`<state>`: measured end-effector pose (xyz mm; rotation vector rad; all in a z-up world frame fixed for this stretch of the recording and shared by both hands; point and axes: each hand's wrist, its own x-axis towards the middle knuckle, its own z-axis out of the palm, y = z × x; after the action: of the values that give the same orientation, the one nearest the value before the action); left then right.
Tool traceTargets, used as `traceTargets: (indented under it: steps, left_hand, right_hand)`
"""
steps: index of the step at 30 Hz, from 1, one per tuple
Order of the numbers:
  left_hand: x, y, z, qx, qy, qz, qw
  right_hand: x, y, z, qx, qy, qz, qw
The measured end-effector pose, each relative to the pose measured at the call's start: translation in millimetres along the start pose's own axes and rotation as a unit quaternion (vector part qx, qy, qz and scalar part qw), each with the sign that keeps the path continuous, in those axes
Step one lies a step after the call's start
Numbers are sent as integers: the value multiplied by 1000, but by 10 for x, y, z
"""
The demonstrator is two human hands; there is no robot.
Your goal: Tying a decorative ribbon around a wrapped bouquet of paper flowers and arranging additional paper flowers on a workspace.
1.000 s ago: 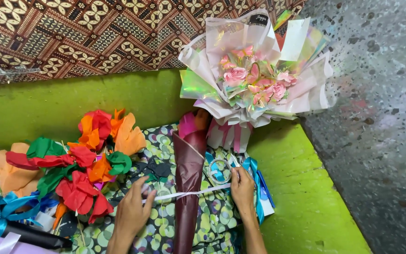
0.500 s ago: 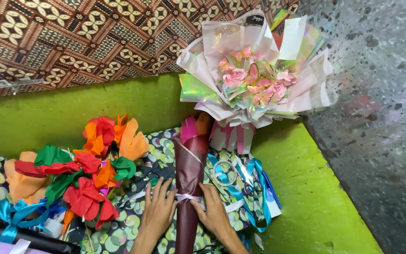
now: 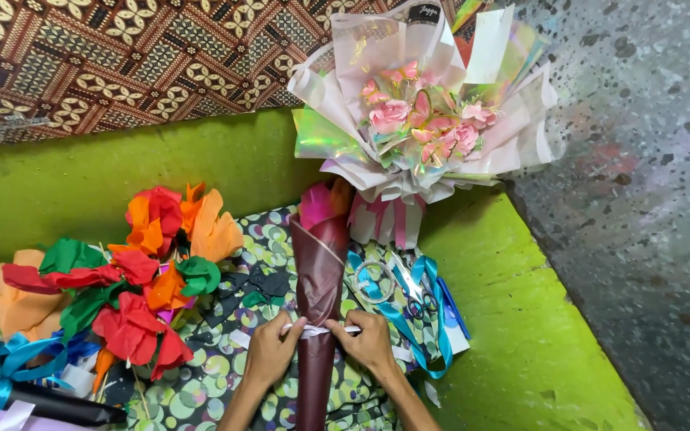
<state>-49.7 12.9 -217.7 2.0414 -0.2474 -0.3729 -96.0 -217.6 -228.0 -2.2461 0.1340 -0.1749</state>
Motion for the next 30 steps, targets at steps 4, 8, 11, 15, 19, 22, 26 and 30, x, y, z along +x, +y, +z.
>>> traceTargets:
  steps: [4,8,11,15,19,22,26,30]
  left_hand:
    - [21,-257,-165,77,76,17,994]
    - [-78,-201,-333,123,54,17,991]
    - [-103,-148,-334,102,55,1,993]
    - [-149,-214,-274,123,47,-11,991]
    - [-165,-153,-286,157,72,-4,985]
    - [-161,-207,-267,140,81,-3,987]
    - [-169,-316,-275,128,69,-9,989]
    - [-237,-275,-269,183,87,16,979]
  right_hand:
    - [52,219,-191,-15,35,17,999]
    - [55,295,-310,-24,48,8,999]
    - [103,213,-305,-23,57,31,998]
    - [101,98,-361,-15,37,110,993]
    - [117,24,-355,31,19,133,990]
    - [85,113,-289,68,5,147,987]
    - [60,136,-327,103,-12,135,985]
    - [61,248,-278,111,-3,124,986]
